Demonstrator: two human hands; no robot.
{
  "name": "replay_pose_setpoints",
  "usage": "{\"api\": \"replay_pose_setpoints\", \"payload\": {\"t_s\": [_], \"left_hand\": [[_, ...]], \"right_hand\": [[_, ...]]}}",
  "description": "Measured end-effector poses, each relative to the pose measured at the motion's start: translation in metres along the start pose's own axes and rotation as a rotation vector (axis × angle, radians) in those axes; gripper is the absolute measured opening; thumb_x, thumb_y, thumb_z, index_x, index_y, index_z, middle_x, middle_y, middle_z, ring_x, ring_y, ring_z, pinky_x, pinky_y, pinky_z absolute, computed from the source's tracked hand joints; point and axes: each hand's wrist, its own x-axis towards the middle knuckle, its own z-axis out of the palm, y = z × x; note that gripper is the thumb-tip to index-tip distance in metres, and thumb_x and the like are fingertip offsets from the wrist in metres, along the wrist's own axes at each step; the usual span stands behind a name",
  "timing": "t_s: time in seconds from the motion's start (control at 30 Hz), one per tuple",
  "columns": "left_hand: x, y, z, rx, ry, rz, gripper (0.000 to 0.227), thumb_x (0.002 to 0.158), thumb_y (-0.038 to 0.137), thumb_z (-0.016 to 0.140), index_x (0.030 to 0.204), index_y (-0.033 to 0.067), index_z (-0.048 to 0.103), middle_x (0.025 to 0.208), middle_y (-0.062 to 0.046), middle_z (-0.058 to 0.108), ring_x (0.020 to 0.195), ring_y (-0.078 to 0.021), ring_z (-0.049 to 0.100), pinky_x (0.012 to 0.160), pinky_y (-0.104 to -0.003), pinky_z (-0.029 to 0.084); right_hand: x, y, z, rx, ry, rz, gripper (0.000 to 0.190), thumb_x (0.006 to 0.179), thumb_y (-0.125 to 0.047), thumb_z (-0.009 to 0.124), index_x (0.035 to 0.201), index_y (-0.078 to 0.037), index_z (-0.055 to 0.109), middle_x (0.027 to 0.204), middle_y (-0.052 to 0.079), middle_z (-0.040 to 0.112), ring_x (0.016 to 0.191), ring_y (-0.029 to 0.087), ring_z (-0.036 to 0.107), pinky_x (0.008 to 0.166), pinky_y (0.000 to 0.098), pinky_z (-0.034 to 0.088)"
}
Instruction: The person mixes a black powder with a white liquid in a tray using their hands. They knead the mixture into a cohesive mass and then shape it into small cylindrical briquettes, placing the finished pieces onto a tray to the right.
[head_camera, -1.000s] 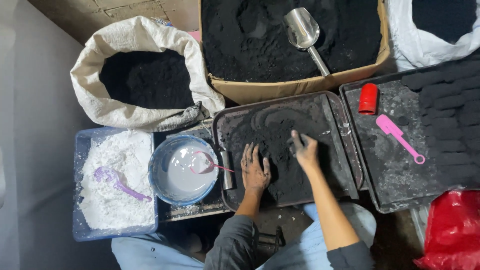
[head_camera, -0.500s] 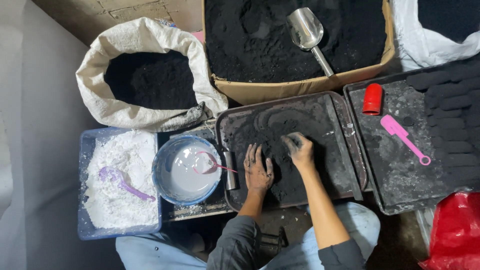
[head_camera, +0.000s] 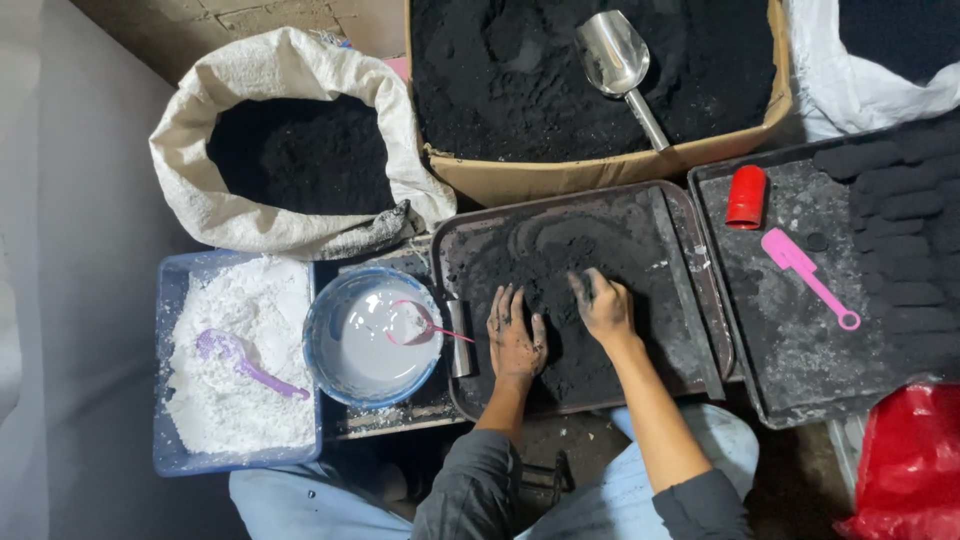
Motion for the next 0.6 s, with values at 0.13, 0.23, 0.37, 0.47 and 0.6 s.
{"api": "replay_pose_setpoints", "payload": {"t_s": [0.13,0.23,0.37,0.47,0.6], "left_hand": [[-0.002,0.0,0.002,-0.001,0.007,0.006,0.043,0.088,0.03,0.03,0.126,0.0108,0.039,0.129,-0.012,0.038,0.128,-0.0285,0.028,0.094,-0.043,0.031],[0.0,-0.005,0.005,-0.011,-0.005,0.0,0.044,0.088,0.031,0.03,0.127,0.0115,0.037,0.129,-0.012,0.037,0.129,-0.0291,0.027,0.094,-0.044,0.03],[-0.002,-0.003,0.005,0.006,-0.007,-0.009,0.044,0.087,0.029,0.031,0.127,0.0117,0.037,0.13,-0.012,0.036,0.129,-0.0282,0.026,0.095,-0.043,0.03],[-0.003,-0.005,0.004,-0.005,-0.026,-0.007,0.044,0.087,0.029,0.031,0.127,0.0115,0.037,0.131,-0.012,0.036,0.13,-0.0281,0.025,0.096,-0.043,0.029],[-0.001,-0.004,0.004,-0.028,-0.018,0.003,0.043,0.089,0.021,0.023,0.127,0.0093,0.039,0.13,-0.013,0.038,0.13,-0.0278,0.026,0.097,-0.043,0.029]], "right_hand": [[0.016,-0.039,-0.026,0.002,-0.045,-0.116,0.014,0.083,-0.027,0.062,0.083,-0.014,0.063,0.064,0.004,0.061,0.057,0.023,0.062,0.05,0.0297,0.051],[0.017,-0.055,-0.04,-0.004,-0.037,-0.244,0.017,0.088,-0.014,0.049,0.099,-0.008,0.06,0.081,0.008,0.06,0.071,0.027,0.061,0.06,0.034,0.051],[0.015,-0.064,-0.047,0.156,-0.015,-0.299,0.019,0.086,-0.013,0.052,0.1,-0.008,0.063,0.095,0.007,0.063,0.088,0.028,0.059,0.075,0.0355,0.048],[0.011,-0.075,-0.045,0.062,-0.136,-0.28,0.03,0.081,-0.022,0.057,0.11,-0.014,0.058,0.114,0.007,0.054,0.107,0.03,0.047,0.086,0.0417,0.039],[0.011,-0.077,-0.028,-0.246,-0.452,-0.231,0.059,0.083,-0.039,0.045,0.135,-0.013,0.033,0.142,0.016,0.027,0.13,0.038,0.022,0.1,0.0539,0.02]]}}
